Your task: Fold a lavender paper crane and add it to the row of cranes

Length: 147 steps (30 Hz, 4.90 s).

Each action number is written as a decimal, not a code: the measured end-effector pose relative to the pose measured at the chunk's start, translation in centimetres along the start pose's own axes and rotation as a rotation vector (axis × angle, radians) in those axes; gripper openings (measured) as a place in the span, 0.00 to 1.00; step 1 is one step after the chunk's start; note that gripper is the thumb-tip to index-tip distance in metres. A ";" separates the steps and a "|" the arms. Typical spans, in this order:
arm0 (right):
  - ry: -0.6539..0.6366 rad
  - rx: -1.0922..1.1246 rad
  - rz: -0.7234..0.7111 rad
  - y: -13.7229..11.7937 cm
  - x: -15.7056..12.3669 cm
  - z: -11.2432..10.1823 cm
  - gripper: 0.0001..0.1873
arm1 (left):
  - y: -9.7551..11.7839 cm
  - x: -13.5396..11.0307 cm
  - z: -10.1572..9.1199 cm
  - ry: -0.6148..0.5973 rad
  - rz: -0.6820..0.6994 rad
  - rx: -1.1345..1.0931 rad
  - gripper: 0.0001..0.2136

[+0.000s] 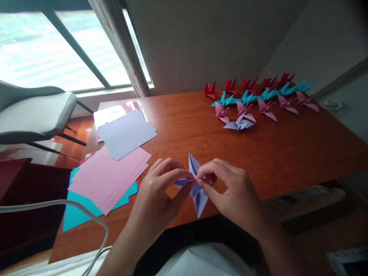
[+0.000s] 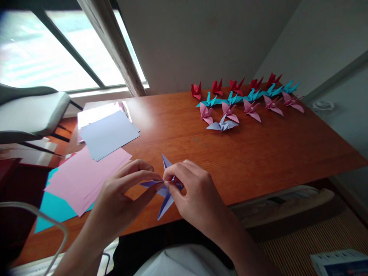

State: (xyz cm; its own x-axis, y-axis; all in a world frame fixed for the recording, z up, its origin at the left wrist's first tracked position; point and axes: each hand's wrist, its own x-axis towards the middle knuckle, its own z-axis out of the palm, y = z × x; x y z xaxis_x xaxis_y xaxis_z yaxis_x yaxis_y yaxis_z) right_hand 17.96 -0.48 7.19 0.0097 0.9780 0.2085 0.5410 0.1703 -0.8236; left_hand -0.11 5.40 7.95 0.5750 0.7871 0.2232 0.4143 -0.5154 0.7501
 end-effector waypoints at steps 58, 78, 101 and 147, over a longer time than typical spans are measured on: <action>-0.238 -0.197 -0.119 1.0 -1.2 -0.5 0.09 | -0.1 0.2 -0.5 -0.478 0.152 0.516 0.08; -0.240 -0.186 -0.134 0.8 -0.6 -0.5 0.07 | -0.2 0.1 -0.8 -0.341 0.273 0.484 0.08; 0.205 0.589 0.328 3.4 -0.7 1.2 0.07 | -3.4 -4.1 4.4 -0.147 -0.407 -0.847 0.42; 0.024 0.321 0.208 3.6 -2.1 2.0 0.09 | -1.7 -3.6 6.1 0.175 -0.566 -0.741 0.11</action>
State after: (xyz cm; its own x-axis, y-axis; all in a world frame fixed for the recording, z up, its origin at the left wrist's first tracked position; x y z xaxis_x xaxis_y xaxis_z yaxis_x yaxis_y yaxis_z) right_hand 18.21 -1.69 2.78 0.1133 0.9931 0.0289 0.2343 0.0015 -0.9722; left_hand 1.45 1.36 2.11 0.2871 0.9248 -0.2496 0.0109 0.2574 0.9662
